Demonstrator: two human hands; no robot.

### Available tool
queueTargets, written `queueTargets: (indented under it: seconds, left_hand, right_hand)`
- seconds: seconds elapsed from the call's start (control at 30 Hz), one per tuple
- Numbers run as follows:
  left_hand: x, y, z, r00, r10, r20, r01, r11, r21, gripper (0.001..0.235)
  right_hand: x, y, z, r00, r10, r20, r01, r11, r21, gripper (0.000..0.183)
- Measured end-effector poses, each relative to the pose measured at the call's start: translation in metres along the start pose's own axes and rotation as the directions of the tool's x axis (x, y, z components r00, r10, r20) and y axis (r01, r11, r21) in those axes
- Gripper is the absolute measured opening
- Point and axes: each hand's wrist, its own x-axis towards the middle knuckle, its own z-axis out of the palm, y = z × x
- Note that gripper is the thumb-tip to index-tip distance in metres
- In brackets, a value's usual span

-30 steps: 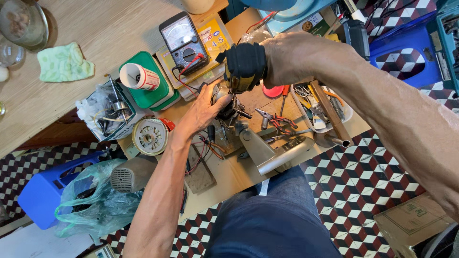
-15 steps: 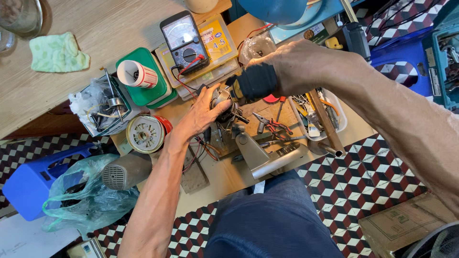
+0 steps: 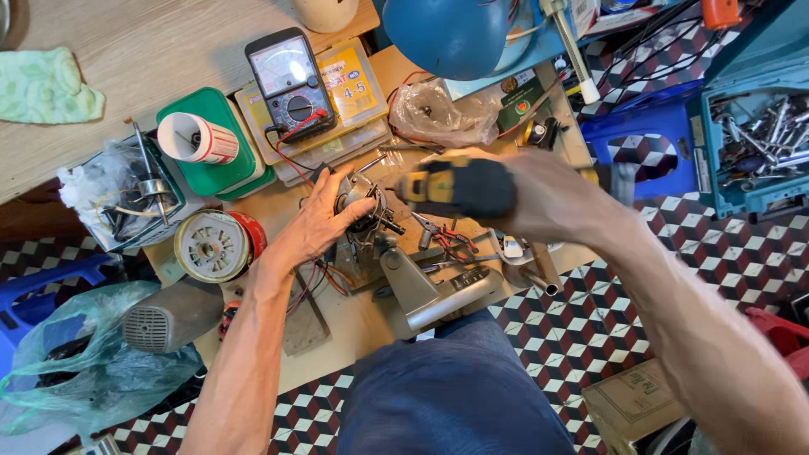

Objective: The person disassembles and reassembles a small electric motor on a workbench. They use a cordless drill to remove and install screws, a screwdriver to adjust internal components, and a multimeter to test electrical connections. The motor housing is opened, inspected, and then closed again.

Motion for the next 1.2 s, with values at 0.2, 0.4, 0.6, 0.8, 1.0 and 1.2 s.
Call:
queueTargets:
  seconds: [0.2,0.4,0.6,0.8,1.0,1.2]
  left_hand:
    - [-0.004,0.005,0.002,0.999,0.035,-0.030,-0.037,0.997,-0.071,0.082]
    - [-0.003,0.010,0.000,0.995,-0.102,-0.021,0.100,0.993,-0.067,0.085]
    - [-0.004,0.015,0.000,0.998,-0.041,-0.037,0.039,0.997,-0.061,0.084]
    - [-0.004,0.015,0.001,0.997,-0.054,-0.049,0.050,0.995,-0.085,0.083]
    - [-0.009,0.018,0.008,0.989,-0.078,-0.128,0.070,0.995,-0.065,0.083]
    - [-0.032,-0.006,0.031,0.853,-0.003,-0.521,-0.199,0.922,-0.332,0.084]
  right_hand:
    - [-0.085,0.084,0.058,0.781,0.617,-0.096,-0.229,0.427,0.875,0.035]
    - [-0.072,0.170,0.100,0.817,0.553,0.161,-0.226,0.050,0.973,0.036]
    - [-0.026,0.203,0.097,0.846,0.377,0.377,-0.451,0.128,0.883,0.035]
    - [0.013,0.236,0.089,0.837,0.253,0.485,-0.540,0.241,0.806,0.035]
    - [0.030,0.241,0.133,0.768,0.445,0.461,-0.621,0.338,0.707,0.042]
    - [0.013,0.215,0.132,0.775,0.627,0.080,-0.624,0.779,-0.066,0.076]
